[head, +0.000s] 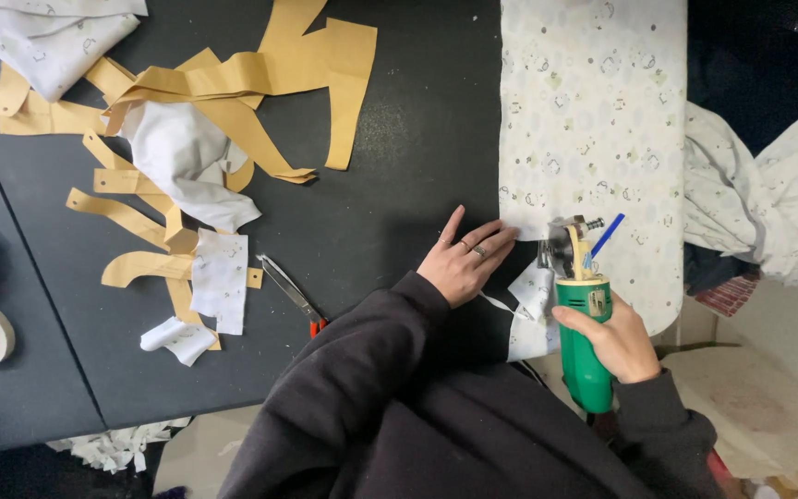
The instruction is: Tracing pattern templates onto fabric with a pen and cutting them out using an electric rotary fabric cutter.
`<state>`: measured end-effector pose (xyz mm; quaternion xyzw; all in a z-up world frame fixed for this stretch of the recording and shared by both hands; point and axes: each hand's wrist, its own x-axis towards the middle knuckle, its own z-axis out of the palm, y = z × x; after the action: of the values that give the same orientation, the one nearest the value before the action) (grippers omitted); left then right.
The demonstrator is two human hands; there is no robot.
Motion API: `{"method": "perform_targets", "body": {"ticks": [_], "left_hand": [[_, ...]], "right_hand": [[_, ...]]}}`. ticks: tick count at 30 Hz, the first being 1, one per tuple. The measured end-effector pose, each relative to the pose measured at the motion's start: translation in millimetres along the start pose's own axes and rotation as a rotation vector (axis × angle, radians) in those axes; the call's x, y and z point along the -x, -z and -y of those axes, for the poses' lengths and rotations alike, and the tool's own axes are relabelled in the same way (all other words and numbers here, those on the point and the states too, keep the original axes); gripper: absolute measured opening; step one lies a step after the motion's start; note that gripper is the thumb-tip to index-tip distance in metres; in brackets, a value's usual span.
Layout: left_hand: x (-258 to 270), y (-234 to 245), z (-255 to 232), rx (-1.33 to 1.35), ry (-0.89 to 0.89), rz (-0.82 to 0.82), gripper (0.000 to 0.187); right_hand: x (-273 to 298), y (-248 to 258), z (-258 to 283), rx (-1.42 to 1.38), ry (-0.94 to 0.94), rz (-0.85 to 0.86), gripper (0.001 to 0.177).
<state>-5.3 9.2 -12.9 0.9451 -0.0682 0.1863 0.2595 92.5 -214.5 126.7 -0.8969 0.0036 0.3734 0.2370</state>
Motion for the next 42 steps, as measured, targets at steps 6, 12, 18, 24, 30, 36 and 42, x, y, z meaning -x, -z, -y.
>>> {"method": "perform_targets", "body": {"ticks": [6,12,18,24,30,36,42], "left_hand": [[1,2,-1,0.0,-0.015,-0.006,0.047],[1,1,0,0.004,-0.01,0.001,0.044],[0,2,1,-0.019,-0.023,0.029,0.046],[1,-1,1,0.012,-0.014,0.037,0.047],[3,2,2,-0.021,-0.042,0.078,0.045],[4,1,3,-0.011,-0.069,0.044,0.045],[3,4,4,-0.004,-0.066,0.037,0.045]], "right_hand": [[-5,-1,4,-0.049,0.0,0.004,0.051],[-18,-2,10,-0.041,0.007,0.017,0.05],[-28,0,21,-0.078,0.013,0.007,0.05],[-44,4,35,-0.103,0.025,0.006,0.048],[-54,8,60,-0.081,0.063,0.007,0.045],[-62,12,89,-0.157,-0.056,0.019,0.043],[-77,17,105,-0.166,-0.033,0.005,0.044]]}}
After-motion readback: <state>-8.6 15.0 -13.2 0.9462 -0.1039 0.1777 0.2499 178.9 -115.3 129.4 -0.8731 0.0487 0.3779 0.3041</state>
